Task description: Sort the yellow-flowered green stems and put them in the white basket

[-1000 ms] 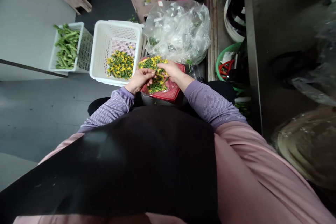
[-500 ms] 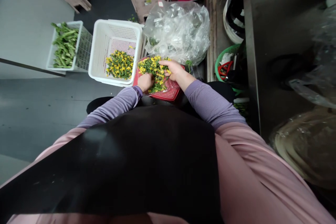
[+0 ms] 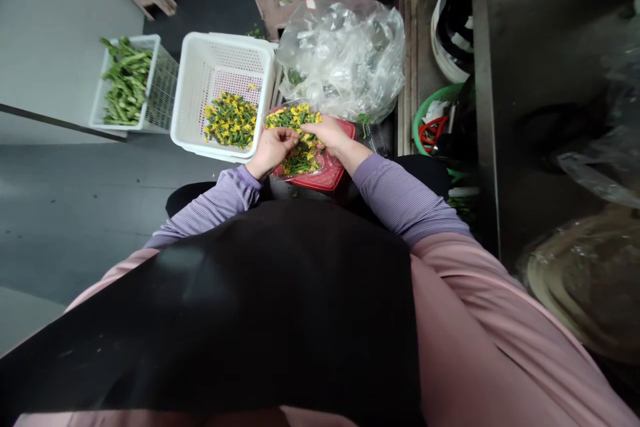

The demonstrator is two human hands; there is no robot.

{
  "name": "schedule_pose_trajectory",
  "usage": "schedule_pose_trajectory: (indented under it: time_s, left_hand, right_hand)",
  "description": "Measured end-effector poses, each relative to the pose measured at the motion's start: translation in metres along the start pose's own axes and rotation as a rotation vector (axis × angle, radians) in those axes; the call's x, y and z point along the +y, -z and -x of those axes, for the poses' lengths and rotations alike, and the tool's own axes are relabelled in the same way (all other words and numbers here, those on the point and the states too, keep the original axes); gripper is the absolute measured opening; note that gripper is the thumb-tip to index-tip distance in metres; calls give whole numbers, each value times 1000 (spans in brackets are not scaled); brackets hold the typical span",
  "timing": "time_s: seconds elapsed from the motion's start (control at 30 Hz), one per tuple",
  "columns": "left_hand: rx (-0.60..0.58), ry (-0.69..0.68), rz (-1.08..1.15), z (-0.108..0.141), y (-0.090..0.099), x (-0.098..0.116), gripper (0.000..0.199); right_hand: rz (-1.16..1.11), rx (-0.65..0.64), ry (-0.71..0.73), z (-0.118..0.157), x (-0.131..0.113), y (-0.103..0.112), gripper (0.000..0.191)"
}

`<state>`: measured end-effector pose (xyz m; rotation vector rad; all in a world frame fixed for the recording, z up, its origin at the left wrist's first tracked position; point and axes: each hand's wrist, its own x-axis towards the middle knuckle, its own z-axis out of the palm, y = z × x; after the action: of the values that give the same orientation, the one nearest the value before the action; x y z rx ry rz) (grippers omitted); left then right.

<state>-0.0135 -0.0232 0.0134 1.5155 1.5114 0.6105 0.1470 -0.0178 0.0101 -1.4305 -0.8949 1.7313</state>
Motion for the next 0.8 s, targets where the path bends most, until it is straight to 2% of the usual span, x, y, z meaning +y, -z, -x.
schedule_pose_trajectory:
  time_s: [0.1, 0.27, 0.4, 0.5, 0.6, 0.7, 0.8]
  left_hand:
    - [-64, 8, 52, -4, 0, 12, 10]
    - [-136, 31, 12, -9, 2, 36, 14]
    - [-161, 42, -17, -10, 6, 41, 15]
    - [-192, 94, -85, -10, 10, 32, 12]
    - [-209, 174, -264, -14, 8, 15, 22]
    - [-117, 179, -468, -25, -8, -4, 20]
    - [-55, 235, -516, -41, -34, -16, 19]
  right_hand:
    - [-56, 14, 15, 1, -10, 4, 20]
    - [-161, -8, -8, 3, -23, 8, 23]
    - [-199, -36, -32, 4, -25, 8, 27]
    - [-228, -7, -25, 2, -24, 9, 27]
    - [-275, 46, -7, -1, -27, 12, 24]
    - [-281, 69, -6, -2, -30, 15, 23]
    - [-244, 85, -10, 0, -32, 15, 25]
